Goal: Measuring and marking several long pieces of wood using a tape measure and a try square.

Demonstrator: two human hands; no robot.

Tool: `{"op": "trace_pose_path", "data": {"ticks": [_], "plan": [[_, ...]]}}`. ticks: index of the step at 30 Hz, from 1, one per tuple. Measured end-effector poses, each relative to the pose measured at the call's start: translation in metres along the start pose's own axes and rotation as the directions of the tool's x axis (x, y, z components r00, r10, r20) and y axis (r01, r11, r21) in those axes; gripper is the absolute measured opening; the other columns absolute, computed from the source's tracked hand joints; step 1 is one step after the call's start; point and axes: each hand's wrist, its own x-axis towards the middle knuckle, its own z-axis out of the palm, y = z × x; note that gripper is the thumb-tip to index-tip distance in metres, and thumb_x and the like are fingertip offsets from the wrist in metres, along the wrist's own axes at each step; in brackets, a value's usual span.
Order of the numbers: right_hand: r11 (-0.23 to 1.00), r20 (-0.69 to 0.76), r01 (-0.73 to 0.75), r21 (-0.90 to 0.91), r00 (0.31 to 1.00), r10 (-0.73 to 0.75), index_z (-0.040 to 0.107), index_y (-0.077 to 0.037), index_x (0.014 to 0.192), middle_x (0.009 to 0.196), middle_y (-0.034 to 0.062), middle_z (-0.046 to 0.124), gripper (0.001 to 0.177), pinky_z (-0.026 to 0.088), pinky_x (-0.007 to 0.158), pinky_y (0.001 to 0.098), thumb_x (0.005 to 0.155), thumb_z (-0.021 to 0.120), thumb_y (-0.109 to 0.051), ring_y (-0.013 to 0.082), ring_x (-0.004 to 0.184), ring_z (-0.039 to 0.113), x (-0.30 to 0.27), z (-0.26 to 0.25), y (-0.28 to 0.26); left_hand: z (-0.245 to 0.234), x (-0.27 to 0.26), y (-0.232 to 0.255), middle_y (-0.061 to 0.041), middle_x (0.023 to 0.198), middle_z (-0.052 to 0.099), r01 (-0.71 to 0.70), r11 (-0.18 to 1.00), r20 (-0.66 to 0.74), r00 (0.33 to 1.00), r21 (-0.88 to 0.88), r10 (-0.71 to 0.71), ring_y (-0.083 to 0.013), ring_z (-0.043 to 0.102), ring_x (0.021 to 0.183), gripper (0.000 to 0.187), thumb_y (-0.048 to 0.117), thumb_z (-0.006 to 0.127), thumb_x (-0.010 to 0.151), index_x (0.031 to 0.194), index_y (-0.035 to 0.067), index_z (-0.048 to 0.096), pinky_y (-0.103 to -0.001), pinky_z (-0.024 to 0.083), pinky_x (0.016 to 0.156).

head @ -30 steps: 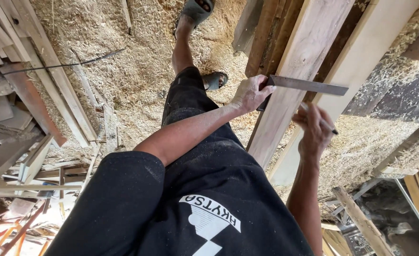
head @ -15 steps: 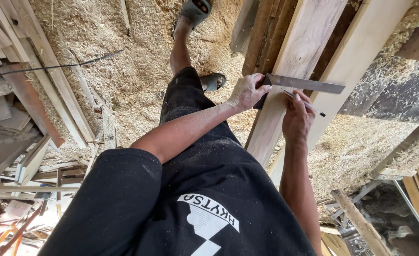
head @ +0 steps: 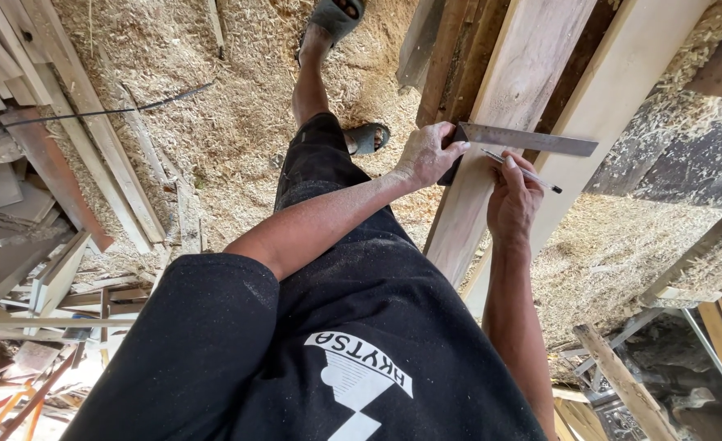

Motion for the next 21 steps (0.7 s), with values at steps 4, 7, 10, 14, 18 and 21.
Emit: {"op": "trace_pose_path", "data": {"ticks": [4,7,10,14,18,21], "plan": [[0.995,-0.030,-0.036,-0.093,0.999,0.033,0.072,0.001,0.114,0.106,0.0120,0.076,0.017,0.058,0.094,0.0343,0.101,0.072,-0.011,0.0208,0.102,0.075,0.006,0.010,-0.016,0.016,0.001,-0.008,-0.011,0.077,0.072,-0.007,0.999,-0.035,0.999,-0.047,0.005,-0.0201,0.070,0.066,0.023,0.027,0.065,0.092,0.095,0.004,0.065,-0.035,0.060,0.062],[0.957,-0.072,-0.026,-0.287,0.997,0.006,0.072,0.000,0.112,0.104,0.0137,0.077,0.018,0.062,0.083,0.0337,0.102,0.071,-0.015,0.0215,0.098,0.078,0.024,0.020,-0.027,0.027,0.003,-0.014,-0.012,0.075,0.069,-0.004,0.999,-0.059,0.998,0.035,0.006,-0.0204,0.067,0.058,0.023,0.023,0.065,0.095,0.102,0.003,0.060,-0.035,0.058,0.053],[0.842,0.021,0.083,-0.533,0.996,-0.085,0.074,0.001,0.113,0.103,0.0155,0.078,0.019,0.066,0.077,0.0322,0.104,0.071,-0.016,0.0210,0.092,0.079,0.046,0.032,-0.037,0.032,0.004,-0.014,-0.013,0.073,0.070,-0.058,0.998,-0.095,0.994,0.009,0.058,-0.0212,0.068,0.056,0.017,0.019,0.063,0.093,0.099,0.004,0.059,-0.035,0.058,0.054],[0.723,0.153,0.169,-0.669,0.984,-0.089,0.075,0.001,0.112,0.100,0.0177,0.078,0.019,0.068,0.075,0.0316,0.105,0.070,-0.015,0.0211,0.087,0.079,0.059,0.035,-0.037,0.033,0.003,-0.010,-0.013,0.073,0.070,-0.062,0.998,-0.096,0.993,0.005,0.062,-0.0230,0.069,0.056,0.018,0.017,0.064,0.090,0.100,0.003,0.059,-0.037,0.057,0.054],[0.663,0.216,0.207,-0.719,0.974,-0.069,0.076,0.003,0.110,0.097,0.0190,0.077,0.018,0.069,0.076,0.0310,0.103,0.069,-0.011,0.0206,0.086,0.078,0.058,0.036,-0.044,0.037,0.003,-0.011,-0.014,0.074,0.071,-0.093,0.996,-0.149,0.984,0.018,0.094,-0.0238,0.070,0.061,0.018,0.018,0.067,0.089,0.098,0.003,0.059,-0.038,0.057,0.056],[0.507,0.253,0.280,-0.815,0.960,-0.123,0.076,0.003,0.109,0.099,0.0186,0.077,0.016,0.068,0.072,0.0298,0.103,0.067,-0.008,0.0198,0.086,0.079,0.067,0.001,-0.043,0.035,0.003,-0.007,-0.012,0.073,0.069,-0.029,1.000,-0.095,0.995,0.003,0.029,-0.0234,0.068,0.059,0.017,0.019,0.064,0.092,0.098,0.004,0.059,-0.038,0.057,0.054]]}}
